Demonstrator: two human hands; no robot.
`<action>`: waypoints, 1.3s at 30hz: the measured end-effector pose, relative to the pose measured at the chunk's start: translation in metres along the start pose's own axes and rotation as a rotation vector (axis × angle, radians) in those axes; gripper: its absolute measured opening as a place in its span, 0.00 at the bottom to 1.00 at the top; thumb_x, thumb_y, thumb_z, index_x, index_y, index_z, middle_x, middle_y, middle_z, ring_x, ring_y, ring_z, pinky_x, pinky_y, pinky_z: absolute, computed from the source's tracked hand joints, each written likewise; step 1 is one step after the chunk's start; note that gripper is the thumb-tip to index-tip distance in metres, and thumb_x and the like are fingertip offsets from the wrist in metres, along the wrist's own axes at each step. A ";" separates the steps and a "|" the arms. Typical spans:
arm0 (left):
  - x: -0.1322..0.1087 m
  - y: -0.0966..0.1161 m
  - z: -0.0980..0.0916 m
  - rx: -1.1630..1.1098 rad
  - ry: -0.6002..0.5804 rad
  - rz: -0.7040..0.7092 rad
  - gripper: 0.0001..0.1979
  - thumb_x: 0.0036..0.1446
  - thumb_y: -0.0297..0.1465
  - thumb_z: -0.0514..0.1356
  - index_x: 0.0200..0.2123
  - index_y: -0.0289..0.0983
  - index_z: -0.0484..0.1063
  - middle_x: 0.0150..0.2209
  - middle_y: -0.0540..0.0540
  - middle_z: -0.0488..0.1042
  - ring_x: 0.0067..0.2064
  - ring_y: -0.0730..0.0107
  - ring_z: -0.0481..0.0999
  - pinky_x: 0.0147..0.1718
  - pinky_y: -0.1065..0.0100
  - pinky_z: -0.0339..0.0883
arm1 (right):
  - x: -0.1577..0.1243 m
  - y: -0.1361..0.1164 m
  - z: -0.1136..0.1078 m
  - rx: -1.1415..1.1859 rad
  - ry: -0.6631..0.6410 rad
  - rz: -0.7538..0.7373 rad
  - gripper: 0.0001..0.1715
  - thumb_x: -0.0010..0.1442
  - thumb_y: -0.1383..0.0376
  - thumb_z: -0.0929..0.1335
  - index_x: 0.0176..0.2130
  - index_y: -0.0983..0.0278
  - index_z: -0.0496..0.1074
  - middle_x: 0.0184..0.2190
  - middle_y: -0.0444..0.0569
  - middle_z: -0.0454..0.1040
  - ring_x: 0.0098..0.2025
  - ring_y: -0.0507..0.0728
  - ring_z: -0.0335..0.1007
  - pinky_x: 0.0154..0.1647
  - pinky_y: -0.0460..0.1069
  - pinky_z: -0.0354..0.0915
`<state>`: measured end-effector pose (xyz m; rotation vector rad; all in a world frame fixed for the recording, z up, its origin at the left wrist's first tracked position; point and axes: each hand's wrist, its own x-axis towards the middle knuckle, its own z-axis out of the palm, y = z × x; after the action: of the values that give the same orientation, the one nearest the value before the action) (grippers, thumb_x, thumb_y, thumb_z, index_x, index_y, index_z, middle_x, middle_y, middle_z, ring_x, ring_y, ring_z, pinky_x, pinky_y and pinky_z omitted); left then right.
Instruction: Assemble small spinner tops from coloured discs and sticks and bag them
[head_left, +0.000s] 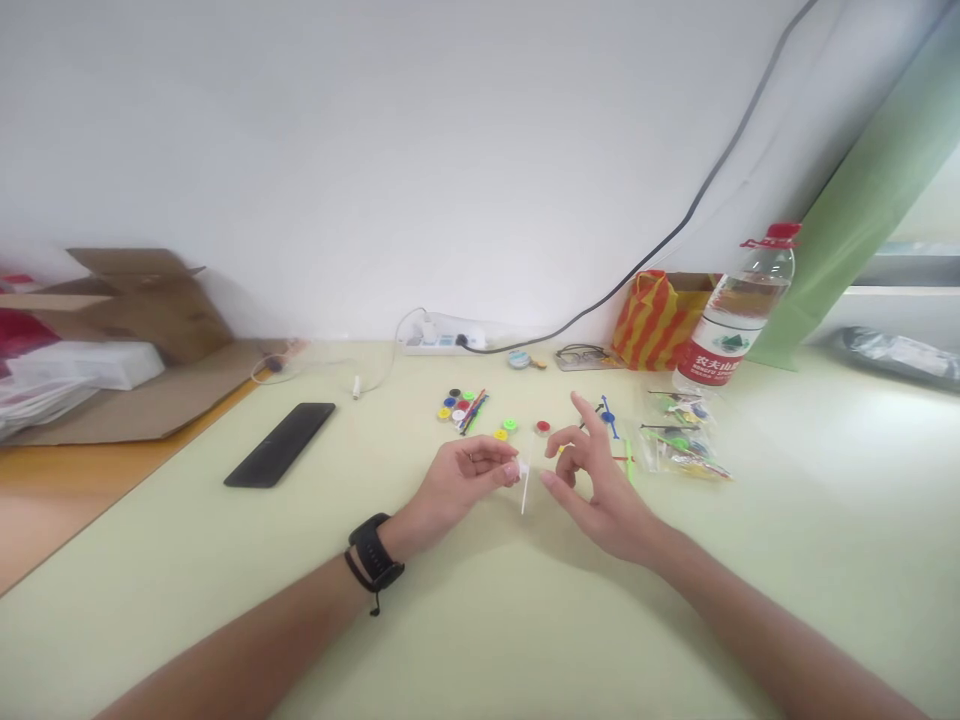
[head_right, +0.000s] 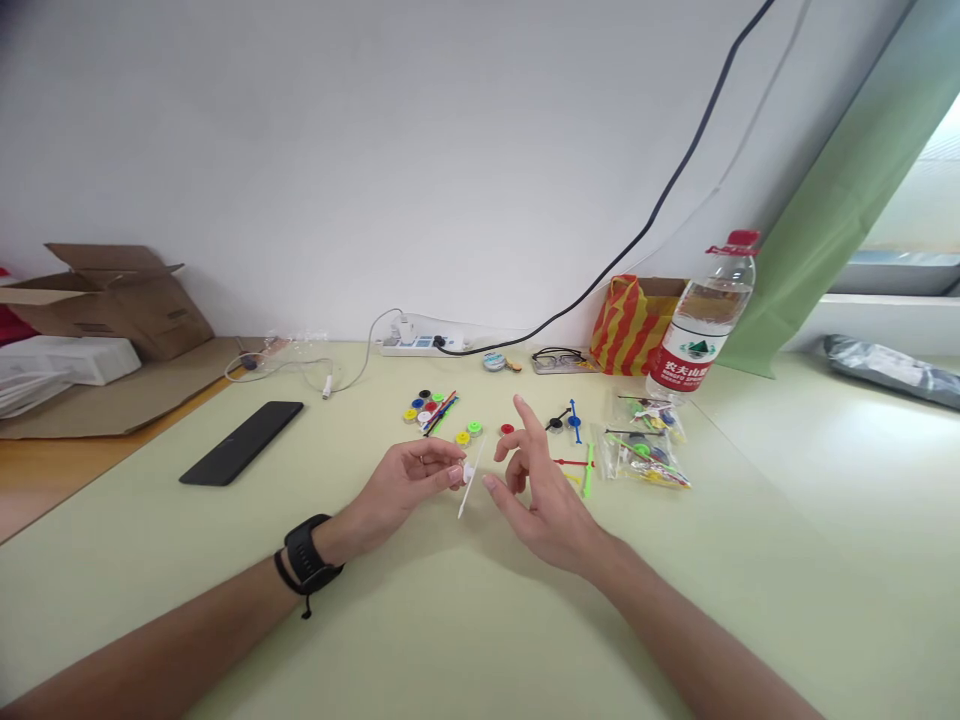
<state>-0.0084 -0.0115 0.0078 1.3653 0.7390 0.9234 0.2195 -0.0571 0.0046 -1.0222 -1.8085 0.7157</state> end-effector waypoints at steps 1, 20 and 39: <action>0.000 0.001 0.000 0.002 0.004 0.002 0.14 0.56 0.36 0.73 0.43 0.36 0.80 0.39 0.45 0.80 0.41 0.68 0.80 0.45 0.66 0.75 | 0.000 -0.001 -0.001 0.012 -0.051 0.013 0.21 0.69 0.61 0.65 0.61 0.58 0.65 0.43 0.48 0.68 0.31 0.53 0.64 0.34 0.51 0.65; -0.002 0.000 0.003 0.007 -0.057 -0.016 0.14 0.56 0.36 0.72 0.42 0.36 0.79 0.40 0.44 0.79 0.44 0.64 0.79 0.46 0.64 0.73 | 0.004 -0.009 0.003 0.097 -0.127 0.160 0.11 0.68 0.55 0.68 0.40 0.60 0.68 0.32 0.46 0.73 0.34 0.56 0.70 0.34 0.50 0.66; 0.000 0.000 0.002 -0.005 -0.004 0.013 0.15 0.56 0.38 0.73 0.42 0.35 0.79 0.38 0.44 0.80 0.39 0.65 0.80 0.44 0.62 0.75 | 0.000 -0.002 0.004 0.099 0.000 0.096 0.38 0.71 0.54 0.64 0.72 0.53 0.46 0.41 0.47 0.70 0.30 0.54 0.66 0.33 0.50 0.68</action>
<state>-0.0065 -0.0130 0.0080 1.3689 0.7248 0.9317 0.2156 -0.0582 0.0047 -1.0483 -1.7163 0.8549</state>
